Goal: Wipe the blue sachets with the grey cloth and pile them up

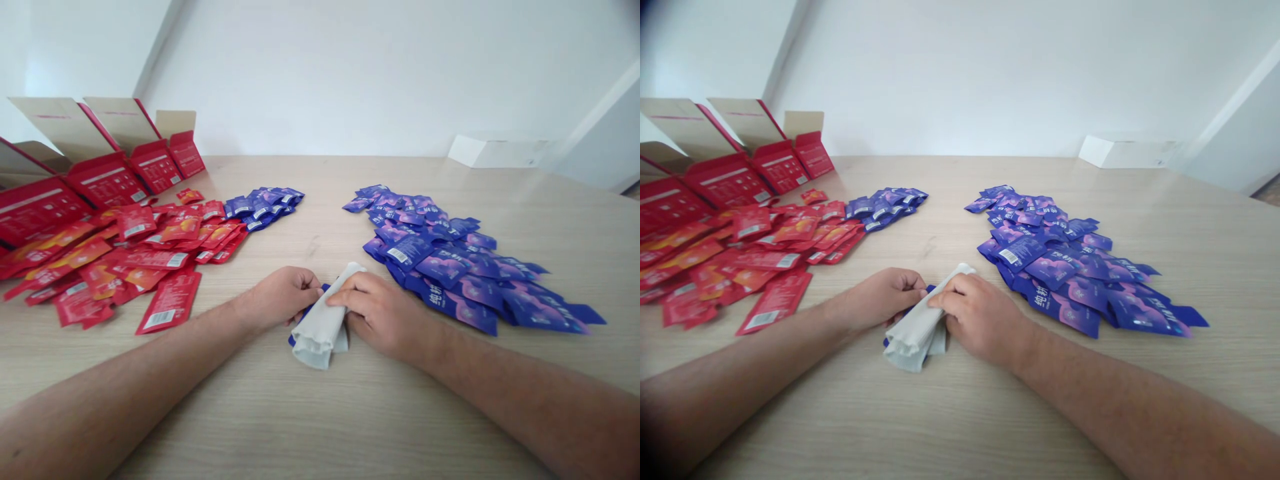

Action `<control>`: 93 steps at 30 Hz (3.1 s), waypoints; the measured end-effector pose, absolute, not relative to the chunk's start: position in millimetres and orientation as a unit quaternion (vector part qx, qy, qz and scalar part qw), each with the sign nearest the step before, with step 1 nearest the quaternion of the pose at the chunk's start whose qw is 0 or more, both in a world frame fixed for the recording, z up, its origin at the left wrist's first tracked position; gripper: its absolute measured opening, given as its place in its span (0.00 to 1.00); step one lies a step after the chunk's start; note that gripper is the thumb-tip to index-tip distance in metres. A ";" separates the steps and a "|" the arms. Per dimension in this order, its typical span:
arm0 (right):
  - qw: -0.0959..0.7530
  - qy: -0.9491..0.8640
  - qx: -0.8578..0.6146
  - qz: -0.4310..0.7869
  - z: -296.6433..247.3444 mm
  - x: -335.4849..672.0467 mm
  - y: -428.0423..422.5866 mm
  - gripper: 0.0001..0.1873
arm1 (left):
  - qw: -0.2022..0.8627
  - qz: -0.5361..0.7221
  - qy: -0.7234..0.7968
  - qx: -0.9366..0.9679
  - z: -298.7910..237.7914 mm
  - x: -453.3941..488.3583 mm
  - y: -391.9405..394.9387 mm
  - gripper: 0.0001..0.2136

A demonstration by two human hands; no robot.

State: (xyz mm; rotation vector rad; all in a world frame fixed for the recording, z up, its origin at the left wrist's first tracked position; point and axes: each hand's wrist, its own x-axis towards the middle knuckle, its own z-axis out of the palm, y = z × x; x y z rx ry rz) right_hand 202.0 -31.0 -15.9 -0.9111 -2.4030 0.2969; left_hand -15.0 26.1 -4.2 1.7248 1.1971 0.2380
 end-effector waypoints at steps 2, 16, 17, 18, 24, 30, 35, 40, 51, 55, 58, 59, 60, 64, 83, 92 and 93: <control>0.276 -0.896 -0.329 0.112 -16.0 200.2 -33.2 0.19 | 0.487 0.099 0.494 0.713 -3.9 -15.1 25.9 0.13; 0.272 -0.910 -0.291 0.113 -16.6 196.1 -38.0 0.16 | 0.484 0.102 0.488 0.719 -5.9 -16.9 26.5 0.13; 0.267 -0.916 -0.279 0.113 -16.7 195.4 -39.0 0.15 | 0.480 0.103 0.487 0.722 -5.7 -17.0 26.7 0.13; 0.262 -0.918 -0.275 0.111 -16.6 195.5 -39.2 0.15 | 0.478 0.102 0.488 0.723 -5.5 -17.0 26.7 0.13; 0.265 -0.894 -0.347 0.103 -15.3 201.0 -33.2 0.19 | 0.484 0.094 0.488 0.720 -3.3 -15.6 25.3 0.13; 0.261 -0.916 -0.282 0.115 -14.8 197.2 -38.6 0.16 | 0.471 0.097 0.486 0.729 -3.9 -16.4 26.3 0.14; 0.268 -0.895 -0.343 0.104 -14.5 200.2 -34.8 0.19 | 0.483 0.091 0.488 0.721 -6.9 -16.8 26.8 0.14; 0.261 -0.915 -0.285 0.113 -15.6 196.8 -38.0 0.16 | 0.471 0.094 0.487 0.729 -6.8 -17.4 27.2 0.14; 0.257 -0.913 -0.295 0.117 -15.0 198.0 -38.6 0.17 | 0.478 0.094 0.483 0.727 -6.6 -17.3 27.3 0.13; 0.248 -0.904 -0.332 0.109 -14.5 200.2 -36.2 0.18 | 0.486 0.096 0.487 0.719 -5.8 -16.5 26.6 0.13; 0.256 -0.894 -0.354 0.101 -14.2 201.7 -34.0 0.19 | 0.490 0.093 0.485 0.718 -6.5 -16.6 26.5 0.13; 0.257 -0.896 -0.346 0.104 -14.1 201.3 -34.4 0.19 | 0.487 0.093 0.485 0.721 -6.8 -16.9 26.7 0.13; 0.256 -0.901 -0.332 0.110 -14.1 200.5 -35.1 0.18 | 0.483 0.092 0.484 0.724 -7.1 -17.2 27.1 0.13; 0.250 -0.912 -0.304 0.118 -14.3 198.7 -36.7 0.17 | 0.477 0.098 0.482 0.728 -8.3 -18.2 27.8 0.13; 0.251 -0.903 -0.331 0.111 -12.8 199.9 -36.5 0.18 | 0.483 0.096 0.486 0.723 -4.2 -17.1 25.8 0.14; 0.254 -0.893 -0.360 0.096 -13.4 201.8 -33.7 0.19 | 0.485 0.091 0.482 0.724 -6.6 -17.4 26.6 0.14; 0.252 -0.896 -0.352 0.100 -13.0 201.4 -34.3 0.19 | 0.481 0.092 0.482 0.727 -6.5 -17.5 26.6 0.14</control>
